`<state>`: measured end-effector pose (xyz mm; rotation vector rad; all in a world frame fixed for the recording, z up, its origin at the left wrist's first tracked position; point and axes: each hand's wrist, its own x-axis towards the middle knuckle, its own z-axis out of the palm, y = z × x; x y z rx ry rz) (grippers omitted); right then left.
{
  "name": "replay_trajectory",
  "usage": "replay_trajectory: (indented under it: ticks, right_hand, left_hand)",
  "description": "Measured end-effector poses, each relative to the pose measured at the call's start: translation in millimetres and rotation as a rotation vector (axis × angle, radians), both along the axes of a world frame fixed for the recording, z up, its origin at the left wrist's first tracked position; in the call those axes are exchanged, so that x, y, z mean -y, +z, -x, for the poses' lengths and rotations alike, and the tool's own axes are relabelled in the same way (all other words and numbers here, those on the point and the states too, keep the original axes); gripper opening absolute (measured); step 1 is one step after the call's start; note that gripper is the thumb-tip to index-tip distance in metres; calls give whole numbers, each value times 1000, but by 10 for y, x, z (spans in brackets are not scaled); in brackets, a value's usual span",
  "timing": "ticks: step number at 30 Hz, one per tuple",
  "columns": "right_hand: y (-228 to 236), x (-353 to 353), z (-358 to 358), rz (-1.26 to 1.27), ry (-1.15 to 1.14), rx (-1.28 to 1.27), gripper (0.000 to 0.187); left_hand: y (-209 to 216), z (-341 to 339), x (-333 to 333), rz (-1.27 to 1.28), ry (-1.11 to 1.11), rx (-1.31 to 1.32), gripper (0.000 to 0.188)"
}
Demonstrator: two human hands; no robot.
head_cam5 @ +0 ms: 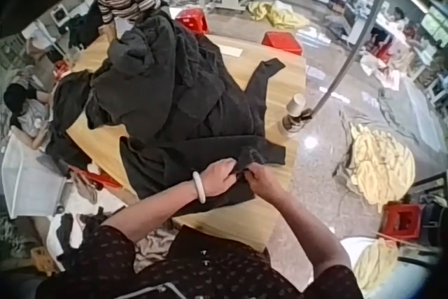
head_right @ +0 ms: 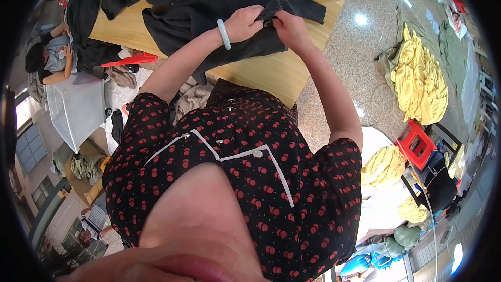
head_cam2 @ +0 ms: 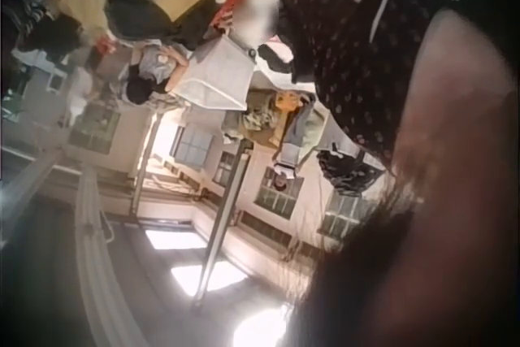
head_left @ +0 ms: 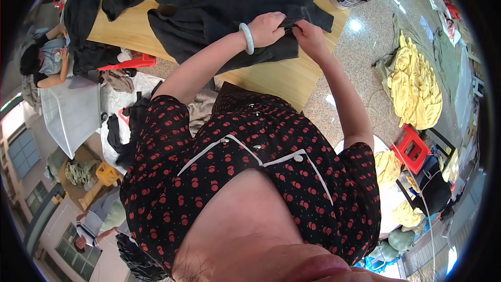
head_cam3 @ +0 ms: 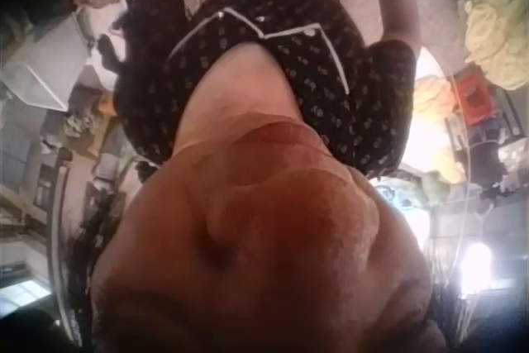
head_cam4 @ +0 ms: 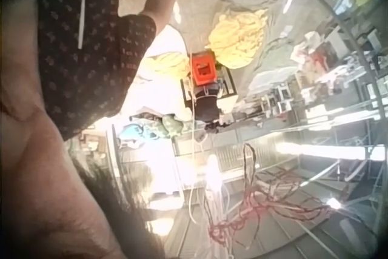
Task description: Folding and inspecting black fabric garments at a workstation in a sewing factory.
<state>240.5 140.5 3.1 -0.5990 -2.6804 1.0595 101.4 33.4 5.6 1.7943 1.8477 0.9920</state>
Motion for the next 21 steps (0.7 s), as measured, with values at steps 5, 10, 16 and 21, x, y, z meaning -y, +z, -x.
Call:
replay_trajectory:
  ticks: [5,10,16,21]
  right_hand:
    - [84,-54,-44,814,-136,-239,32]
    - [177,27,-15,860,-134,-269,46]
    - [161,127,14,553,-87,-212,33]
    - [316,156,-60,527,-66,-91,16]
  left_hand:
    - [9,299,-91,300,-52,476,32]
    - [89,331,-108,379,-107,482,35]
    - [12,379,-60,360,-48,651,37]
    - [182,69,59,-339,322,-69,22]
